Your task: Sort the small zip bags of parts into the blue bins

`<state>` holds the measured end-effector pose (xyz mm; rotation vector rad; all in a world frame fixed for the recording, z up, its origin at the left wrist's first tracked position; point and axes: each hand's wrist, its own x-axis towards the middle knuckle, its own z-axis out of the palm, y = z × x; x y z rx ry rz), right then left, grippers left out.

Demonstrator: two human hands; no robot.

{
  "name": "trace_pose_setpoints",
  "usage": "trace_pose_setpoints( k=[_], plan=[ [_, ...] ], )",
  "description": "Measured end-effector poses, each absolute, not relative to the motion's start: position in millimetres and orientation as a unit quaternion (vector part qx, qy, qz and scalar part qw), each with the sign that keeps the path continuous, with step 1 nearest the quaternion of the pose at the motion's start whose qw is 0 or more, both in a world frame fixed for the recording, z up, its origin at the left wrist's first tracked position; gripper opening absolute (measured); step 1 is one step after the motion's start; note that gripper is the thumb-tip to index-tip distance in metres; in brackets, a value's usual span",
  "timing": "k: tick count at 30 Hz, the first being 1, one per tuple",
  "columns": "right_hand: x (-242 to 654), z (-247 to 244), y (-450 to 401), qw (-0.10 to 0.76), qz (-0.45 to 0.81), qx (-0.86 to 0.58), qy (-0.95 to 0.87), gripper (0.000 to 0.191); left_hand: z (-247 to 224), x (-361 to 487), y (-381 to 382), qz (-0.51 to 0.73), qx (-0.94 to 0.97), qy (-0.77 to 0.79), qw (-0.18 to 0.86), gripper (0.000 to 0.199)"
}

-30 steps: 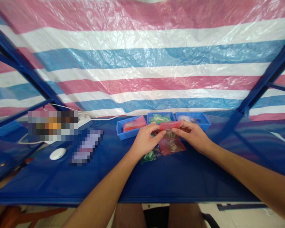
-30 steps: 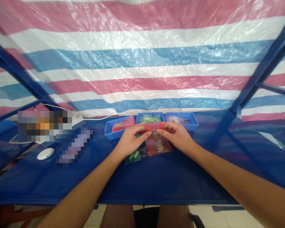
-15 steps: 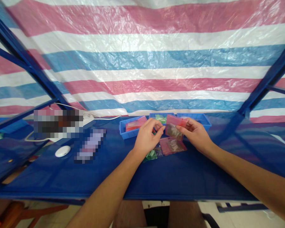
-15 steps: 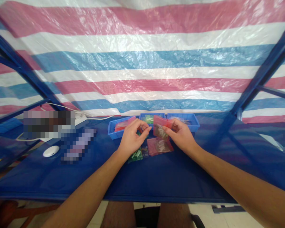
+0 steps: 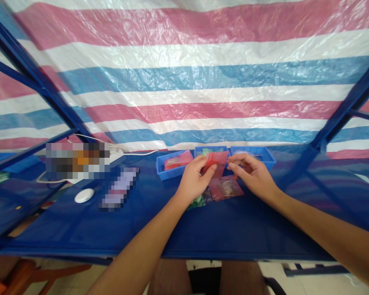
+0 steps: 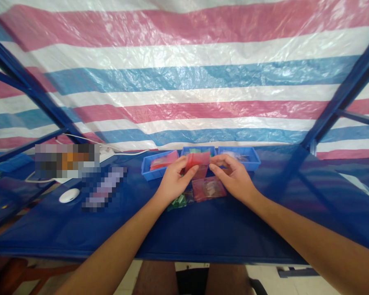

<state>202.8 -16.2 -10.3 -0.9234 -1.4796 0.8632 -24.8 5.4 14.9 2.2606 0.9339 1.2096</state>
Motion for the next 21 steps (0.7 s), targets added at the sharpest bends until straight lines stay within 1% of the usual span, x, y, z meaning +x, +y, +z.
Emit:
trace_pose_setpoints(
  k=[2,4,8,12,15,19,21],
  plan=[
    [203.9,-15.0,-11.5,0.585,0.347,-0.391,-0.62,0.041,12.7,-24.4,6.9,0.444,0.797,0.337,0.233,0.03],
    [203.0,-17.5,-10.0,0.573,0.366,-0.375,-0.63,0.043,9.2,-22.8,7.7,0.442,0.79,0.323,0.274,0.031],
    [198.7,-15.1,-14.3,0.522,0.422,-0.354,-0.651,0.031,2.3,-19.1,8.6,0.431,0.764,0.32,0.358,0.035],
    [198.7,-9.8,-16.8,0.531,0.417,-0.379,-0.633,0.031,-0.8,-19.0,10.7,0.455,0.707,0.327,0.431,0.039],
    [200.0,-5.8,-16.1,0.537,0.397,-0.404,-0.625,0.029,-0.7,-20.6,13.5,0.481,0.685,0.34,0.429,0.039],
    [199.7,-1.8,-15.5,0.545,0.374,-0.43,-0.616,0.029,3.0,-21.7,13.5,0.511,0.685,0.366,0.368,0.033],
    [199.1,-1.3,-15.7,0.556,0.353,-0.448,-0.605,0.03,5.7,-21.2,10.3,0.506,0.694,0.376,0.347,0.029]
  ],
)
